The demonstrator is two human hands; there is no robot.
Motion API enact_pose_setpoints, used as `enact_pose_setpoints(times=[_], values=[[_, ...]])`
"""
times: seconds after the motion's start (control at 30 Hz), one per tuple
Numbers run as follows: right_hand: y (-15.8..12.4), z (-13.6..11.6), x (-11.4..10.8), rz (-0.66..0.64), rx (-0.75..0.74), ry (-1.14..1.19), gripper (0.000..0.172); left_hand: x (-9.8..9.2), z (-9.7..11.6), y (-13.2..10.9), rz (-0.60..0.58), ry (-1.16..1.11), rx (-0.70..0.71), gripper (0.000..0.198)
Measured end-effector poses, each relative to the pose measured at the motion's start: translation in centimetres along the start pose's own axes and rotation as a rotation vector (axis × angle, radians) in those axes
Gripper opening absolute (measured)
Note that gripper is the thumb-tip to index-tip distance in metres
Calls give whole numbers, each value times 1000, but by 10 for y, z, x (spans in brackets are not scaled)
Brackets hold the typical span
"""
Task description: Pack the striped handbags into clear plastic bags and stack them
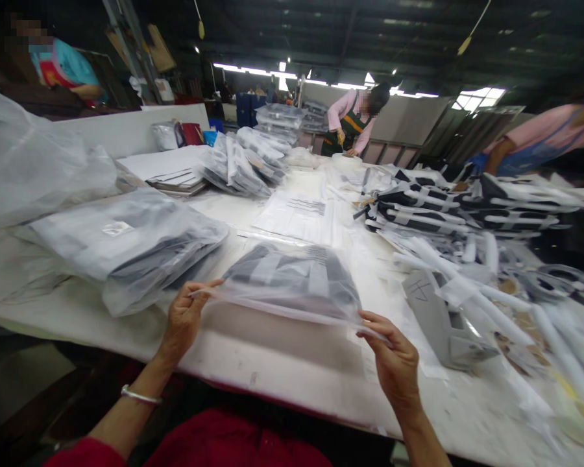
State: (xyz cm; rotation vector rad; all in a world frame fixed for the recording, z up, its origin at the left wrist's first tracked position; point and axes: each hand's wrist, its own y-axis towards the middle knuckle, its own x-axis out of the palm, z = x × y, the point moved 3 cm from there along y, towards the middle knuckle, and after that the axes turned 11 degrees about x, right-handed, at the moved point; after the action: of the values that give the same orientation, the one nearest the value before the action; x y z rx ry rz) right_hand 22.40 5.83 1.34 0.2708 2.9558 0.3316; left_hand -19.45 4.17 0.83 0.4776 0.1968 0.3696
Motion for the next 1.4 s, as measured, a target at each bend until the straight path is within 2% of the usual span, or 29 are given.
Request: enact_pose_setpoints(times=[0.07,0.13,0.23,0.33,0.4,0.47,0.53,0.67,0.77,0.87,0.97,1.1,1.2,1.3,1.33,1.4], values=[[3,-5,12,30,62,145,13,8,1,8,88,-12,-3,16],[6,-14,21,96,87,208,15,13,3,16,168,62,56,18],[13,-29,28,287,37,127,20,18,6,26,247,282,163,21],[24,-29,28,415,74,-2,27,26,0,34,209,492,143,24],[32,-16,27,370,218,-75,34,33,-10,37,121,587,81,23],[37,0,26,255,372,-156,41,38,-20,37,22,638,38,19],[37,11,22,179,454,-234,45,40,-26,35,-46,678,19,18],[34,17,17,144,463,-321,47,37,-18,30,-109,775,27,18],[34,16,17,121,463,-310,46,37,5,32,-144,852,189,20],[36,18,16,116,491,-266,46,45,21,36,-279,904,361,21],[37,21,17,102,524,-190,45,50,13,40,-406,977,301,19],[37,23,18,80,565,-98,45,50,1,43,-422,1057,245,17],[37,23,19,74,570,-86,46,54,20,44,-377,1126,351,10],[37,21,20,70,558,-86,46,79,59,34,-305,1079,575,15],[37,20,20,67,555,-89,45,93,71,26,-329,1011,661,19],[37,18,19,60,552,-95,45,127,84,6,-479,867,819,27]])
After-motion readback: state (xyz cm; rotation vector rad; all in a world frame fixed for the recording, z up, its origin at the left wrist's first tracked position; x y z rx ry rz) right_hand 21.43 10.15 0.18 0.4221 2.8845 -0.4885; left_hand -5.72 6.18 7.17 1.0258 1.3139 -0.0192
